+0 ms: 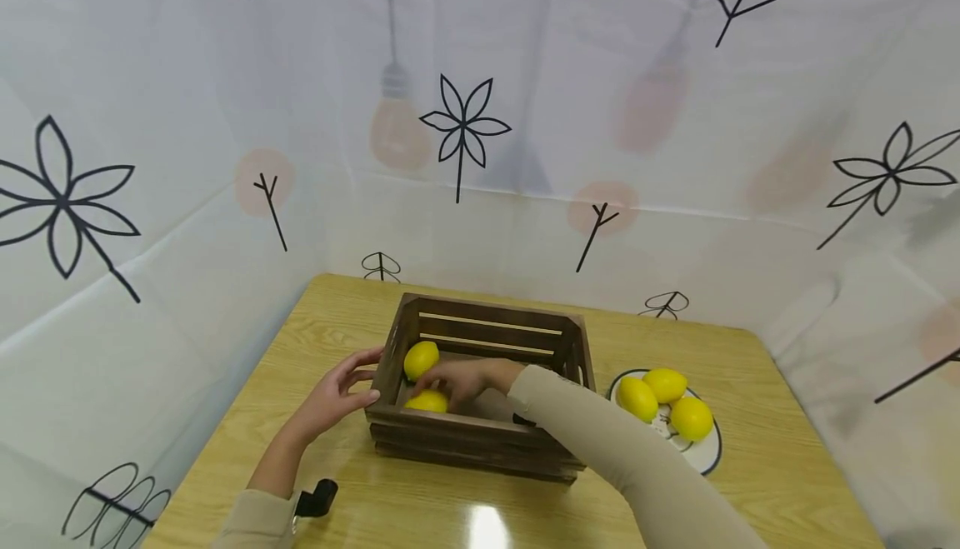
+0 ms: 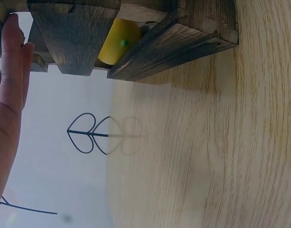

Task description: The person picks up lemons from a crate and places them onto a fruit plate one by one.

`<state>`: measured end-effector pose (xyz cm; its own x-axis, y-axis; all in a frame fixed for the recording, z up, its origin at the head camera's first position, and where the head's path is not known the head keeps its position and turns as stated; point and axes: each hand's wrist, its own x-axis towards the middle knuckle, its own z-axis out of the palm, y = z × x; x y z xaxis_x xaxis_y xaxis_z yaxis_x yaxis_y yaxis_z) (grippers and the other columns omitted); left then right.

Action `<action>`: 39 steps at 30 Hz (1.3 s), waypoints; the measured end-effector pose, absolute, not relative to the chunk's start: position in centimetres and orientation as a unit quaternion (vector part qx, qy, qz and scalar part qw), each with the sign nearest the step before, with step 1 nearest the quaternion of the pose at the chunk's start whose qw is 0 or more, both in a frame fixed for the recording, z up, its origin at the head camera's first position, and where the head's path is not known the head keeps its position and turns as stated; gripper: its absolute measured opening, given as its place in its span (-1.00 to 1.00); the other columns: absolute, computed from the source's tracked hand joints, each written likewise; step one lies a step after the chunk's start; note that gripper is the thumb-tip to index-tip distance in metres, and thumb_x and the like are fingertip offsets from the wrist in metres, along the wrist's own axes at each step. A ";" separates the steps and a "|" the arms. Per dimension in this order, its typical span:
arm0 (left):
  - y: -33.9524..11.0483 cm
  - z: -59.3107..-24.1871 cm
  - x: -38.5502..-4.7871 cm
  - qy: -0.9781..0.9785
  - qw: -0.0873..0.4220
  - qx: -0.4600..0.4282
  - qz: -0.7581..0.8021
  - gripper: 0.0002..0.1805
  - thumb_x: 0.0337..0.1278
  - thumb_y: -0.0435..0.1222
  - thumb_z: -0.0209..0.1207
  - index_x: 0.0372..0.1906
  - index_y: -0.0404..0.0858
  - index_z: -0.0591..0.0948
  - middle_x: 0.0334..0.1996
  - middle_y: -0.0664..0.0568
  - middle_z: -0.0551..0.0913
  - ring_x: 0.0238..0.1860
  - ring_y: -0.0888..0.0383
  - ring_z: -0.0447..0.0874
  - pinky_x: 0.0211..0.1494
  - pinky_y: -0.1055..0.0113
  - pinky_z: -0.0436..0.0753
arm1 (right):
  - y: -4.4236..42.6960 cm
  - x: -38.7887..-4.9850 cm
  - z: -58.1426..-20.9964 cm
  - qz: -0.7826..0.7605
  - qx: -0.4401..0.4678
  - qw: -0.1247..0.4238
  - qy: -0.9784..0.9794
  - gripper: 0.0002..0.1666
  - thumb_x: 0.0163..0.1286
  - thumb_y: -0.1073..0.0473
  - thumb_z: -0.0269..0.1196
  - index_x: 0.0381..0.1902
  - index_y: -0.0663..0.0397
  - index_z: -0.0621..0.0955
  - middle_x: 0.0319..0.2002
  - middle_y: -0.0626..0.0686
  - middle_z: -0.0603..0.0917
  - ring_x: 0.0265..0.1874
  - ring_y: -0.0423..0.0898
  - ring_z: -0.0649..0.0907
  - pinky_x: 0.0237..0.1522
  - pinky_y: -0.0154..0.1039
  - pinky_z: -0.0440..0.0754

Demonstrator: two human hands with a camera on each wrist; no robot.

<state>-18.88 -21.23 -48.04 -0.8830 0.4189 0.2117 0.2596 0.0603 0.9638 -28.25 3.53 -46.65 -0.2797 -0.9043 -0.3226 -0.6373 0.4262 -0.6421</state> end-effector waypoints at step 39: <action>-21.6 -48.0 -18.8 0.737 0.086 0.230 0.630 -0.33 0.24 -0.39 0.12 0.41 -0.23 0.16 0.28 -0.28 0.19 0.10 -0.26 0.34 -0.05 0.21 0.58 | 4.2 -28.2 -46.1 -0.222 -0.421 0.317 0.820 -0.40 0.06 0.29 0.41 0.09 0.00 0.49 -0.04 0.03 0.54 -0.14 -0.15 0.55 -0.16 -0.34 0.53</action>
<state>-18.84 -21.60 -47.96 -0.8797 0.4465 0.1633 0.2311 0.1015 0.9676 -28.20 4.22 -46.14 -0.4447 -0.8317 -0.3325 -0.5505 0.5466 -0.6310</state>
